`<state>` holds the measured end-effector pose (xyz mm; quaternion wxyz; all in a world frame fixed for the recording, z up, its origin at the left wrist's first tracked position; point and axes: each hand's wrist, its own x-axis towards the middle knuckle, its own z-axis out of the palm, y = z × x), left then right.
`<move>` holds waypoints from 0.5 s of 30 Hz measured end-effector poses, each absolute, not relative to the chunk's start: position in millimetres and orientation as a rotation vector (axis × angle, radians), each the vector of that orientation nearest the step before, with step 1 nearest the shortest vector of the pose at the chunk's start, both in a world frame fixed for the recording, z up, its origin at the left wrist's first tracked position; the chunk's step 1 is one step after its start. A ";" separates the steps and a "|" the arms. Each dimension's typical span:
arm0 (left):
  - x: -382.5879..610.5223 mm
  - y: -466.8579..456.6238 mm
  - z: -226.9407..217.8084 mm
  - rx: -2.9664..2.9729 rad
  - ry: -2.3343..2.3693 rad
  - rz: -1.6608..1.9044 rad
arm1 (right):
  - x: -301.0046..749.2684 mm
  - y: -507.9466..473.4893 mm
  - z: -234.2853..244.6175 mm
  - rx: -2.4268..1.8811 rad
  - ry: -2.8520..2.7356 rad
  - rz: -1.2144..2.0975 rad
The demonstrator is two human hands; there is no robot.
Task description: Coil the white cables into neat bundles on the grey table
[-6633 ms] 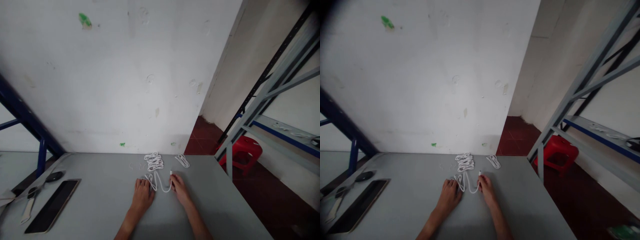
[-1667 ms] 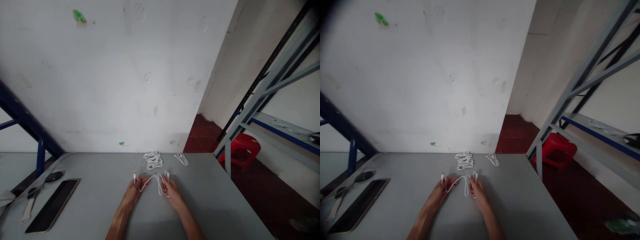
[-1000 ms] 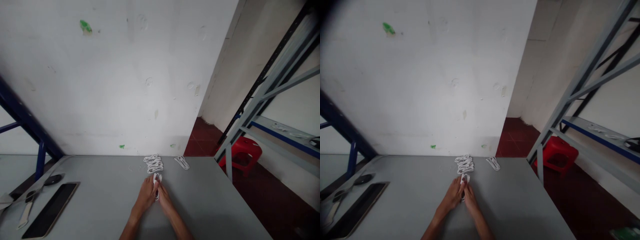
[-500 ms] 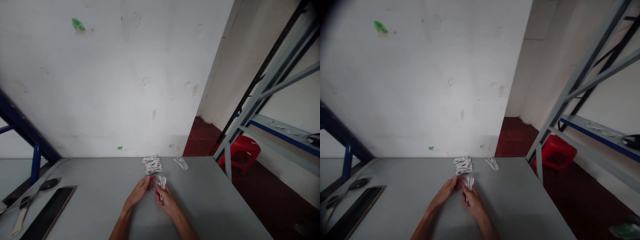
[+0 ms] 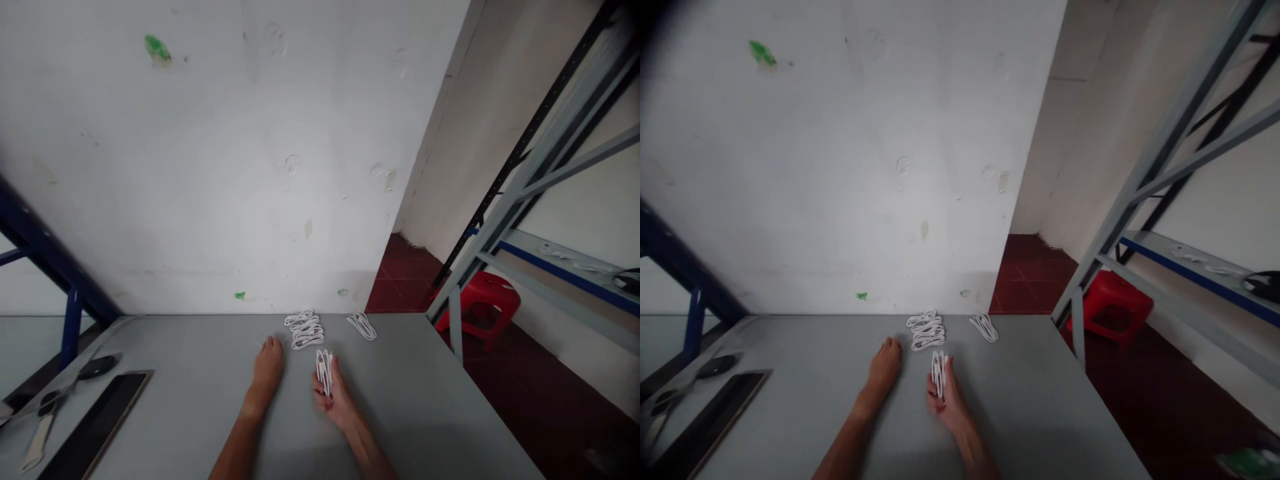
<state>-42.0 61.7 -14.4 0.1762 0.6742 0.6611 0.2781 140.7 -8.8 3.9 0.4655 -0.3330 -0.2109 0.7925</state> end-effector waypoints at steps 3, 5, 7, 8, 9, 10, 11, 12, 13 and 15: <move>-46.5 59.0 -12.1 1.943 1.851 0.791 | 140.3 -8.1 -0.2 -0.849 -0.495 1.899; -48.7 52.0 -8.8 1.953 1.842 0.819 | 140.2 -8.2 -2.3 -0.866 -0.471 1.854; -48.6 41.9 -4.9 1.948 1.778 0.941 | 139.9 -8.3 -3.9 -0.876 -0.453 1.815; -47.3 36.3 -2.9 1.932 1.713 1.034 | 139.5 -8.4 -4.7 -0.882 -0.447 1.796; -45.1 30.5 -1.2 1.902 1.637 1.127 | 138.8 -8.5 -5.6 -0.889 -0.443 1.776; -41.9 24.7 0.1 1.856 1.561 1.201 | 137.9 -8.7 -6.6 -0.898 -0.443 1.757; -37.8 19.2 1.1 1.798 1.498 1.241 | 136.7 -9.1 -7.6 -0.907 -0.445 1.737; -33.0 14.0 1.8 1.731 1.448 1.253 | 135.1 -9.6 -8.6 -0.918 -0.447 1.717; -27.7 9.3 2.1 1.660 1.404 1.253 | 133.2 -10.3 -9.3 -0.928 -0.452 1.700; -17.0 1.7 2.2 1.528 1.305 1.232 | 128.9 -12.2 -9.9 -0.941 -0.480 1.674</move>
